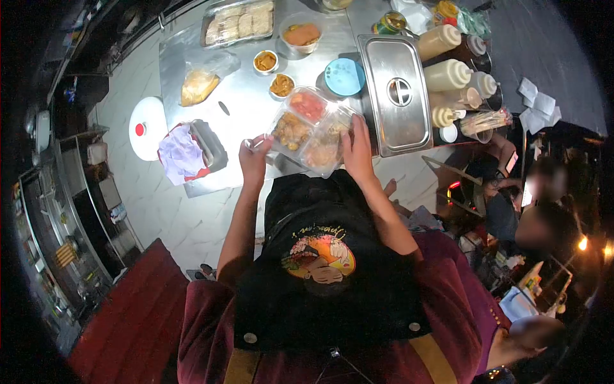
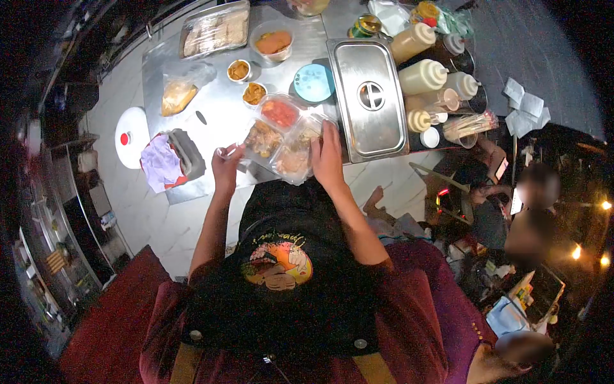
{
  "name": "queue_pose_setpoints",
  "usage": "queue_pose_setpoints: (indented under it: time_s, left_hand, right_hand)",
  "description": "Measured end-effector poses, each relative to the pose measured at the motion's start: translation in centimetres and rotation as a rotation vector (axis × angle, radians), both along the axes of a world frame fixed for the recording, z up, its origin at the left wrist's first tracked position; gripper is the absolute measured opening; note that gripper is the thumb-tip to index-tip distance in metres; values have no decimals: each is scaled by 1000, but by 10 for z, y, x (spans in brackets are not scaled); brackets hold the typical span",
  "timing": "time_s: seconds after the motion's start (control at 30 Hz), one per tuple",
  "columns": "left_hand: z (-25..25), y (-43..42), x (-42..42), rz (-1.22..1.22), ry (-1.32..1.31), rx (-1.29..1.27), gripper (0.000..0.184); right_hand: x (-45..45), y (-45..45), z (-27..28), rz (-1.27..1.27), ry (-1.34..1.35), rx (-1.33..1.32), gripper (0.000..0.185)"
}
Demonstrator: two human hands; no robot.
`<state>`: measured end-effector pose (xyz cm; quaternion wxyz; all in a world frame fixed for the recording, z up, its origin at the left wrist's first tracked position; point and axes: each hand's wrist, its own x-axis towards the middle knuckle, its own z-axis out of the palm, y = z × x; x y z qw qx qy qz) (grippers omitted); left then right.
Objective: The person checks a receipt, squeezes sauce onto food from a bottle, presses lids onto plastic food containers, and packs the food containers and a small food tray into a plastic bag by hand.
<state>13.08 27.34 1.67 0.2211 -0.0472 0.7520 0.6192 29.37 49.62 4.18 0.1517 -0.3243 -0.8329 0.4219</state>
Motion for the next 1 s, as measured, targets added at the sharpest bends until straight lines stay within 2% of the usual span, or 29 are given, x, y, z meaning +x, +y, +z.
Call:
queue_pose_setpoints:
  time_s: [0.07, 0.2, 0.27, 0.3, 0.4, 0.5, 0.6, 0.63, 0.7, 0.8, 0.87, 0.9, 1.0]
  left_hand:
    - [9, 5, -10, -95, 28, 55, 31]
    - [-14, -2, -30, -269, 53, 21, 32]
    - [-14, -4, -32, -274, 28, -73, 32]
    - [-23, -6, -33, -277, -24, -48, 32]
    - [-22, -8, -33, -241, -232, 138, 33]
    - [-41, -20, -39, -262, -276, 83, 35]
    - [-27, -28, -33, -278, -360, 56, 40]
    - [-24, -30, -27, -233, -382, 194, 44]
    - [-18, -35, -21, -216, -358, 262, 44]
    - [-17, -39, -34, -246, -334, 266, 41]
    - [-7, -22, -55, -274, -304, 232, 42]
    - [14, -4, -63, -298, -302, 222, 46]
    - [30, 45, -85, -470, -104, 143, 49]
  right_hand:
    - [0, 4, 7, -25, 0, -137, 53]
    - [12, -22, 3, -256, -44, -144, 57]
    - [21, -39, -15, -405, -131, -234, 60]
    - [30, -44, -68, -453, 12, -311, 64]
    - [31, -41, -40, -397, -46, -548, 65]
    - [32, -39, -29, -366, -1, -609, 65]
    - [37, -36, -67, -302, -93, -148, 71]
    - [30, -33, -46, -269, -63, 0, 73]
    - [18, -23, 2, -204, -5, 289, 78]
    - [2, -10, 22, -79, 11, -100, 85]
    - [0, -10, 15, -119, -75, -161, 65]
    - [1, -10, 14, -117, -132, -149, 57]
    - [12, -18, 21, -73, -259, -210, 40]
